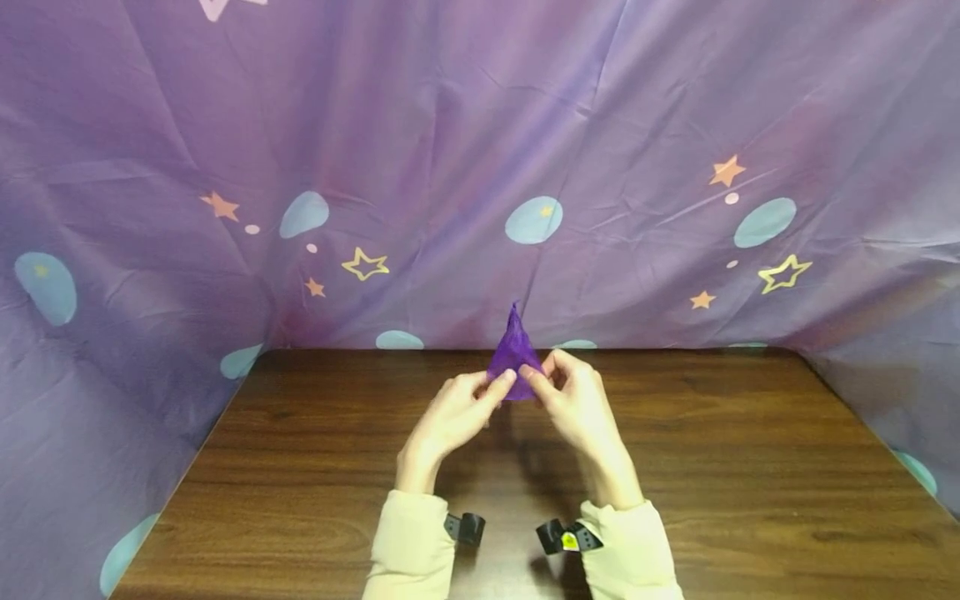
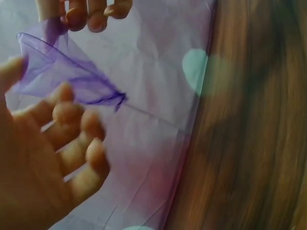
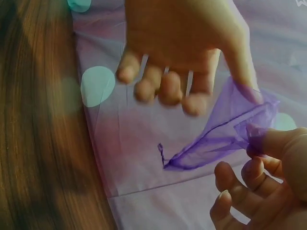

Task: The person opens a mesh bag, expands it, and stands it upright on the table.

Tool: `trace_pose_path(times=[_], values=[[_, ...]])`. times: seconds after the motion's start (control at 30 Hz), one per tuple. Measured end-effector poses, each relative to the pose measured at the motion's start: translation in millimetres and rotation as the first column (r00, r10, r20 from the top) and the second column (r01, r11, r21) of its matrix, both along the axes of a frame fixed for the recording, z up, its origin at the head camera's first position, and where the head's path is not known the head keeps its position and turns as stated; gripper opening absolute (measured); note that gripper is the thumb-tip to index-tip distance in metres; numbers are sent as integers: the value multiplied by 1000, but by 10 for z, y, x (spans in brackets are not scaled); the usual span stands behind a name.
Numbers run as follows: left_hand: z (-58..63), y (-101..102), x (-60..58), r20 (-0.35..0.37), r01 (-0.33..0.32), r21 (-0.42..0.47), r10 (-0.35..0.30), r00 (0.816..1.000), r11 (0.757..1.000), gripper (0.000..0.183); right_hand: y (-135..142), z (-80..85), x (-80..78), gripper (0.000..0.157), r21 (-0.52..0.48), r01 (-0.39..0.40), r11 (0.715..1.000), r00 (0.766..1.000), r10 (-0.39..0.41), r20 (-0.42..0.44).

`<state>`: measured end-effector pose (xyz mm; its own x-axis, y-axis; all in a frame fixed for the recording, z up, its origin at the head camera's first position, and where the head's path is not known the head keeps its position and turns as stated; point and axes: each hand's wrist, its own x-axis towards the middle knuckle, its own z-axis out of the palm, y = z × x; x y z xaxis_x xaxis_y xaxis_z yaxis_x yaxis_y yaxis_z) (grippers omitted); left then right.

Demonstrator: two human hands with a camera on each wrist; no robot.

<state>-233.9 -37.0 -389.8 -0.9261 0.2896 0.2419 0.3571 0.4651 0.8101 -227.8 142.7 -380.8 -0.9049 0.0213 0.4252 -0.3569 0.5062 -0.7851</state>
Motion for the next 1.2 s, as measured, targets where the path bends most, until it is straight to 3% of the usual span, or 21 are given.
trace_pose_path(times=[0.1,0.23,0.43,0.6,0.73,0.9,1.03,1.2], values=[[6,53,6,107,137,73,-144,984,988,43,9,23,1,27,2,-3,1000,1000,3,-8],[12,102,11,111,178,141,-194,975,974,33,24,23,3,26,10,-5,1000,1000,5,3],[25,99,-21,-2,82,109,-82,997,991,28,27,35,-3,27,2,-17,1000,1000,17,-10],[21,101,-28,-52,-23,47,25,998,999,32,30,42,-6,29,0,-10,1000,1000,10,-10],[25,116,-16,-115,-129,-28,125,985,991,38,37,23,-6,31,-3,-2,1000,1000,2,-12],[51,156,-8,-223,-235,-100,209,952,967,41,44,37,0,31,3,10,1000,1000,-10,-16],[62,174,2,-260,-245,-81,216,941,966,42,58,53,8,25,-13,-17,1000,999,18,38],[50,162,-5,-256,-184,-56,164,953,981,43,76,47,19,18,54,-98,994,983,88,160]])
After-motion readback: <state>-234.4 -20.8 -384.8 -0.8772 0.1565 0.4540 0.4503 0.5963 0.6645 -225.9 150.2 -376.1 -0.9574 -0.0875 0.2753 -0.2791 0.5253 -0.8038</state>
